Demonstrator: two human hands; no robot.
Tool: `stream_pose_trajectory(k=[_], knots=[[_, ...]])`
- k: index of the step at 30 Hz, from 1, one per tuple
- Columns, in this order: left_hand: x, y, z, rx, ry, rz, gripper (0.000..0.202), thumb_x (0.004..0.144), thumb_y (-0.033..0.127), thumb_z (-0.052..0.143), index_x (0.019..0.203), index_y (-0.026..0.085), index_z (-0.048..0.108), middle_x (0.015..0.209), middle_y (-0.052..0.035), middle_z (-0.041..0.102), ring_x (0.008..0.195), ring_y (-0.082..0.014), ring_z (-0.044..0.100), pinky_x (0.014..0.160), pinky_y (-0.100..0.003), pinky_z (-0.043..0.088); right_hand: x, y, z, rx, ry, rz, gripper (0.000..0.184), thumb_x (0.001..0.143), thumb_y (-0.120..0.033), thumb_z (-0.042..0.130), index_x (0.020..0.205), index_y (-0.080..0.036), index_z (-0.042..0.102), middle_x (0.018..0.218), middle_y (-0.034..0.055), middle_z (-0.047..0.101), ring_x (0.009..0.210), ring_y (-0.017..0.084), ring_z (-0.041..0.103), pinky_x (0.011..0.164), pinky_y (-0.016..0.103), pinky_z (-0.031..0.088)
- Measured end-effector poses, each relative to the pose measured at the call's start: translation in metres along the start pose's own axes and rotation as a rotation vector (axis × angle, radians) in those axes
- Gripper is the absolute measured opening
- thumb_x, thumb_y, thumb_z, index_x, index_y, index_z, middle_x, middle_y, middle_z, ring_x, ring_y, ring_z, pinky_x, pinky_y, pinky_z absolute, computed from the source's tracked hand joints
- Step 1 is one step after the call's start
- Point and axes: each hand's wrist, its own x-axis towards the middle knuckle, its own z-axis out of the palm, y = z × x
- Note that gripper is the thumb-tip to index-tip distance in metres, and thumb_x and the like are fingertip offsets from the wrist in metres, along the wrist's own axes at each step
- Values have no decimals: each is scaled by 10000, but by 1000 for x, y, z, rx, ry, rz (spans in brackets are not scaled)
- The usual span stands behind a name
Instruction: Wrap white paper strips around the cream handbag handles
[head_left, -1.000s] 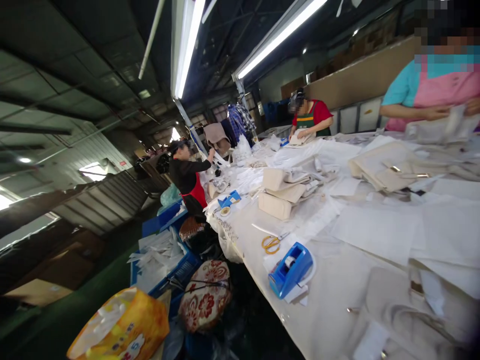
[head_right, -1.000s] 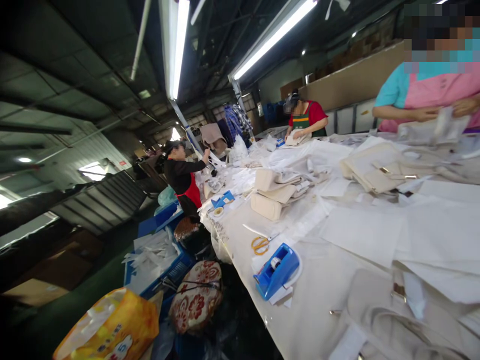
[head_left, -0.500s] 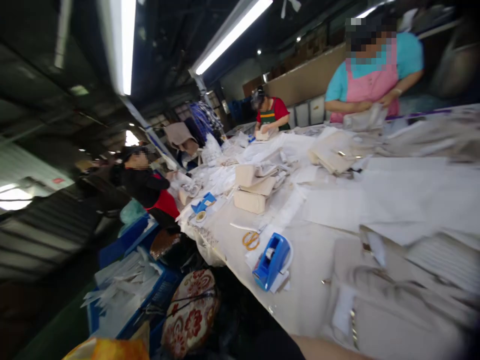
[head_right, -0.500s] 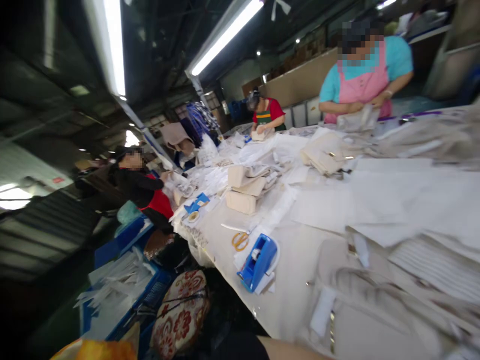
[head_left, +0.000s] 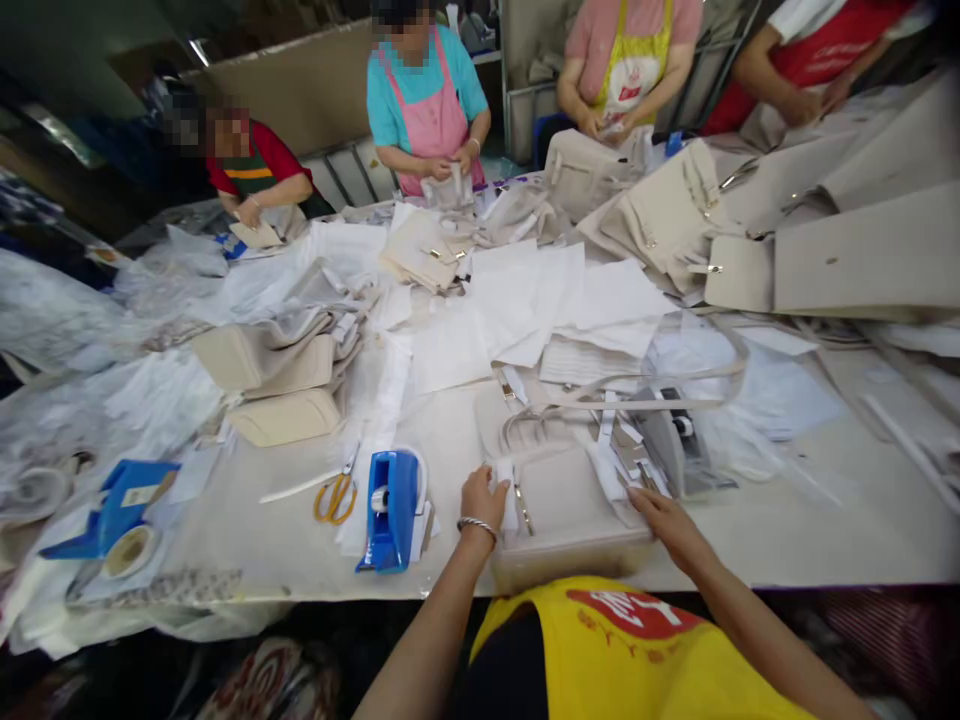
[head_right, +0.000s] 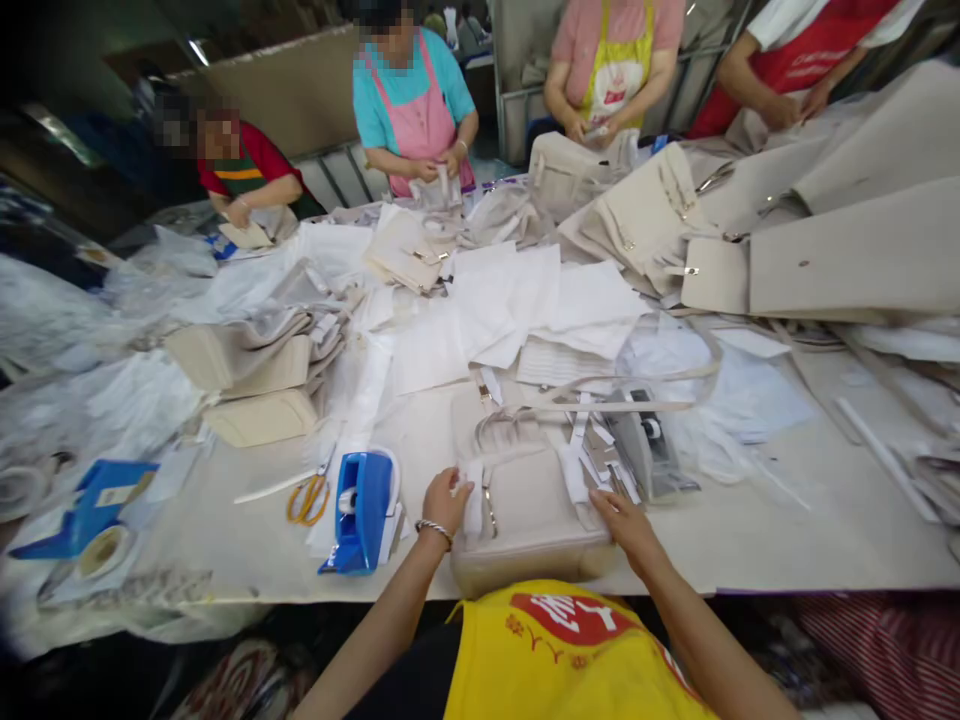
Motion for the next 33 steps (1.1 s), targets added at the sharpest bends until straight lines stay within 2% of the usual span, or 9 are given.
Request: stream_pose_trajectory(k=[2, 4, 7, 12, 16, 20, 22, 28, 33], knots=[[-7, -22, -5, -49, -10, -188, 481, 567, 368, 624, 976, 136, 521, 987, -155, 549, 931, -272, 499, 832, -387, 347, -4, -2, 3, 92, -59, 59, 442, 669, -496, 504, 961, -176, 593, 1073, 83, 577, 1024, 245, 494, 875, 360, 396], [-16, -39, 1, -197, -113, -366, 582, 544, 420, 638, 1008, 101, 491, 1015, -188, 540, 948, -288, 503, 822, -393, 360, -7, -3, 7, 166, -114, 133, 510, 659, -499, 520, 1039, -161, 542, 1147, 90, 526, 1052, 243, 474, 861, 342, 415], [-29, -50, 15, -488, -191, -473, 654, 485, 389, 694, 1023, 90, 471, 1055, -193, 529, 945, -285, 518, 814, -377, 382, -9, -6, 10, 239, -179, 156, 564, 661, -485, 527, 1120, -162, 473, 1207, 91, 471, 1061, 237, 468, 847, 319, 433], [-28, -40, 6, -730, -160, -374, 698, 406, 189, 747, 1036, 140, 450, 1205, -169, 432, 1084, -276, 434, 915, -374, 336, -17, -12, 12, 270, -206, -7, 669, 675, -447, 533, 1251, -203, 297, 1328, 61, 307, 1181, 208, 322, 946, 335, 347], [-18, -29, -8, -849, -164, -263, 730, 430, 185, 737, 1081, 163, 408, 1290, -146, 335, 1173, -255, 340, 984, -359, 271, -19, -12, 15, 258, -252, -23, 677, 701, -452, 494, 1285, -232, 230, 1366, 38, 213, 1225, 190, 225, 992, 352, 271], [-16, -25, -10, -806, -233, -248, 875, 447, 214, 731, 1194, 157, 278, 1348, -178, 195, 1221, -273, 251, 1000, -393, 235, -13, -11, 16, 183, -256, -56, 664, 721, -475, 454, 1291, -222, 227, 1365, 30, 218, 1243, 185, 174, 1031, 372, 150], [-18, -26, -9, -789, -266, -221, 919, 445, 202, 728, 1219, 161, 233, 1345, -177, 203, 1231, -268, 229, 1010, -394, 212, -11, -12, 15, 142, -238, -70, 709, 703, -484, 477, 1296, -199, 214, 1367, 44, 211, 1247, 184, 161, 1039, 365, 98], [-28, -33, 2, -804, -389, -159, 847, 465, 181, 698, 1189, 169, 257, 1262, -134, 363, 1131, -252, 379, 974, -399, 279, -7, -10, 5, 40, -184, -30, 772, 638, -486, 542, 1276, -145, 272, 1336, 108, 273, 1218, 235, 243, 1018, 405, 166], [-27, -34, 9, -699, -337, -252, 887, 473, 235, 693, 1213, 127, 216, 1290, -168, 312, 1156, -245, 348, 967, -357, 292, 9, -2, 7, -153, -116, -1, 707, 612, -451, 552, 1220, -132, 383, 1218, 135, 446, 1115, 275, 400, 951, 425, 293]])
